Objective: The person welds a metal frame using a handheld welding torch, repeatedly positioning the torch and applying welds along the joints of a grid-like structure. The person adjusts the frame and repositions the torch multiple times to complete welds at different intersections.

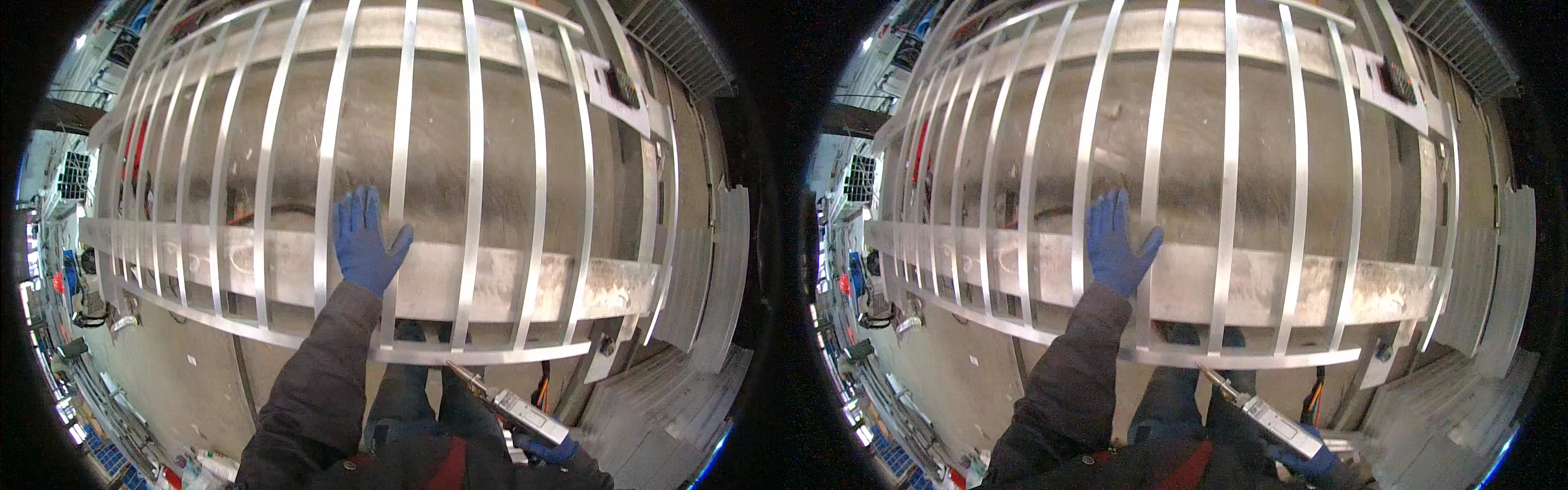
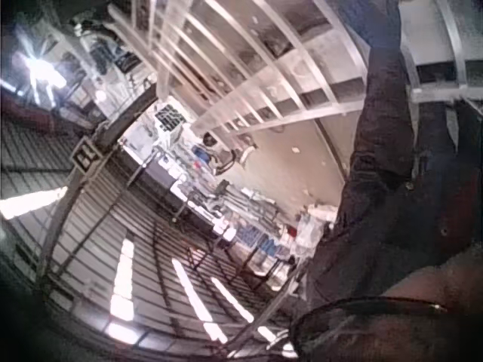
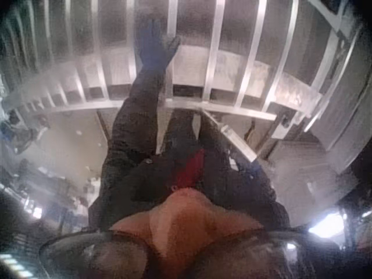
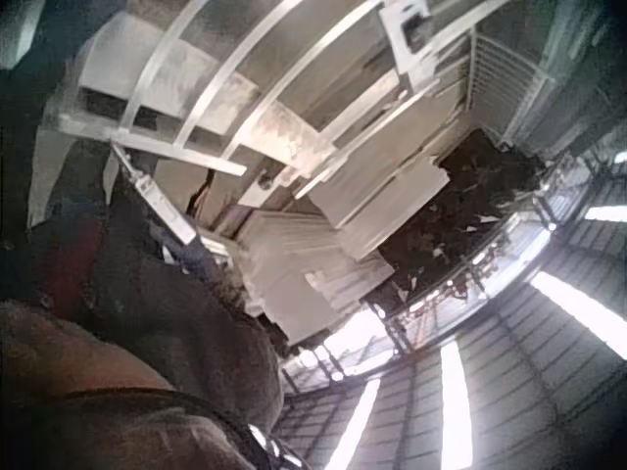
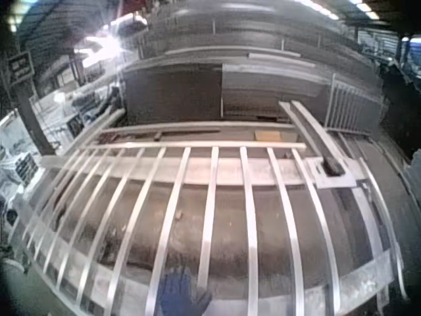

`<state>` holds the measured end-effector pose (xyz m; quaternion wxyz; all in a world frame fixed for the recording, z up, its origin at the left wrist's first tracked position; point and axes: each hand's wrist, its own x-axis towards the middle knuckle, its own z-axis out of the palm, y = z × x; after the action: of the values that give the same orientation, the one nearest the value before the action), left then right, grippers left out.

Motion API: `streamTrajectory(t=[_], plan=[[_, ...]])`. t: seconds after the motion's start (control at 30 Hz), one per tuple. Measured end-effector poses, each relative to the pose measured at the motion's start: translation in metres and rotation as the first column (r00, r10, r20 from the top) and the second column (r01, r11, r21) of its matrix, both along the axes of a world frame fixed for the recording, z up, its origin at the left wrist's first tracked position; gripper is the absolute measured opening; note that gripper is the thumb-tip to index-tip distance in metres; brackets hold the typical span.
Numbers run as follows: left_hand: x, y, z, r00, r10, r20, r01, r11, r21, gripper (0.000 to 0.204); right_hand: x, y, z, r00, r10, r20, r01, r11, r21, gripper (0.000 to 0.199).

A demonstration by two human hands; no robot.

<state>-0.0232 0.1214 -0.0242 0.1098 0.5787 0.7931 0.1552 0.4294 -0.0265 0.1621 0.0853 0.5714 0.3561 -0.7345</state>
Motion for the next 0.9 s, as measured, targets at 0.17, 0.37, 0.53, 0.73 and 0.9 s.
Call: streamTrajectory(t=[0.17, 0.37, 0.53, 0.73, 0.9], plan=[[0.007, 0.028, -0.023, 0.958, 0.097, 0.27, -0.096, 0.995, -0.019, 0.09, -0.006, 0.004, 0.012, 0.997, -0.023, 0.073, 0.038, 0.976, -0.213, 0.052], [0.019, 0.029, -0.036, 0.898, 0.209, 0.388, -0.175, 0.977, -0.12, 0.081, -0.007, 0.013, 0.005, 1.0, 0.019, -0.01, -0.019, 1.0, 0.018, 0.05], [0.018, 0.03, -0.043, 0.909, 0.186, 0.372, -0.168, 0.982, -0.081, 0.079, 0.0, 0.021, -0.024, 0.981, 0.176, -0.079, -0.156, 0.965, 0.211, 0.054], [0.013, 0.008, -0.034, 0.971, 0.032, 0.237, -0.075, 0.982, 0.174, 0.077, 0.029, -0.004, -0.049, 0.984, -0.04, -0.176, 0.059, 0.993, 0.105, 0.055], [-0.001, -0.092, 0.014, 0.849, 0.217, 0.481, -0.097, 0.96, -0.262, 0.034, 0.036, -0.004, -0.059, 0.996, 0.062, -0.069, -0.052, 0.988, 0.144, 0.061]])
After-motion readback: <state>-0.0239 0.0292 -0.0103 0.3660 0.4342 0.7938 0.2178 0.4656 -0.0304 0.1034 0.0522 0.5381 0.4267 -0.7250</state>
